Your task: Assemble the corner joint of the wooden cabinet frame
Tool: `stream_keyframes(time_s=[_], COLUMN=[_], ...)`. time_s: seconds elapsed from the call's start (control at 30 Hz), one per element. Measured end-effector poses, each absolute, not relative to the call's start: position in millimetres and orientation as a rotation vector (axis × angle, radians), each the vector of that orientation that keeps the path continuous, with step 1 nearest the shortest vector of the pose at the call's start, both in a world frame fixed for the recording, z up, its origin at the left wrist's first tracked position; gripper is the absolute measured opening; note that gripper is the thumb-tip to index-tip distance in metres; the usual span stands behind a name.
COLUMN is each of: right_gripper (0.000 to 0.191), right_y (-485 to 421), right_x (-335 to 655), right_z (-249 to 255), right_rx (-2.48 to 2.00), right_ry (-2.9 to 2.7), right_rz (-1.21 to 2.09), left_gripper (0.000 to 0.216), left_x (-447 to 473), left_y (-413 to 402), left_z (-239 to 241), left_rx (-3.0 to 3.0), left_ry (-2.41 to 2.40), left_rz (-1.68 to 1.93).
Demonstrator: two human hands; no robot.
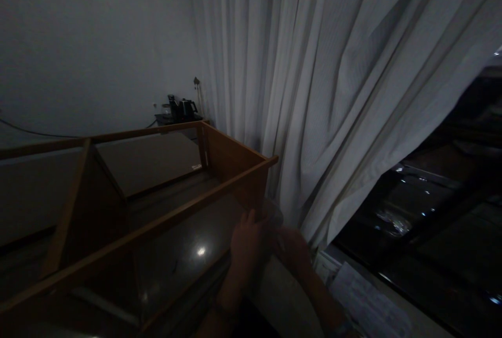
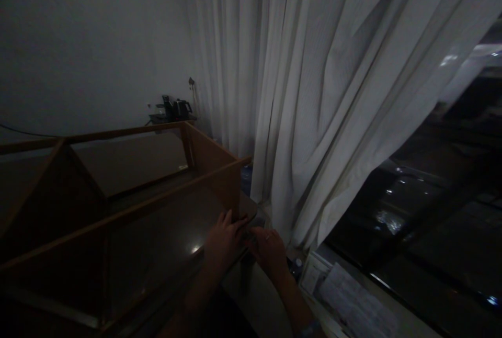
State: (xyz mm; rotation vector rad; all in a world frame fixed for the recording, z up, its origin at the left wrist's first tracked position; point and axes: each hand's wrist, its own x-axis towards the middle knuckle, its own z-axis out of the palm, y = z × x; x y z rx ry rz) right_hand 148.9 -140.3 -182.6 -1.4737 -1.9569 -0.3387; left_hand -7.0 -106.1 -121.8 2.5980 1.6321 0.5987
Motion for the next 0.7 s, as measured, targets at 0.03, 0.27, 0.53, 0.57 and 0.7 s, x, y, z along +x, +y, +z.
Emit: stream_keyframes(time_s=[0.03, 0.27, 0.53, 0.57, 0.7], right_gripper=[0.029, 0.032, 0.048, 0.049, 0.046], right_y=[-138.6, -127.4, -129.6, -130.2, -132.6], right_x=[151.7, 147.6, 120.3, 116.8, 109.6], right_z=[-182.1, -184.8, -187.0, -185.3, -178.4], right_rx=[-1.453, -1.429, -1.540, -1.570, -1.611], right_ry=[-2.008, -2.139, -1.636, -1.566, -1.439], right_rz=[-0.390, -0.595, -0.291, -0.244, -0.172], left_gripper=[0.032, 0.031, 0.032, 0.032, 0.031], left_x=[-7.0, -8.4, -7.1, -7.1, -7.3], left_y=[-106.1, -105.1, -105.8, -106.3, -107.5], left_z=[-121.7, -120.6, -122.1, -121.9, -121.4], left_rx=[2.596, 2.573, 2.573, 2.577, 2.602], left_ry=[1.637, 1.582, 1.614, 1.616, 1.617], left_rz=[0.594, 0.590, 0.593, 0.594, 0.622])
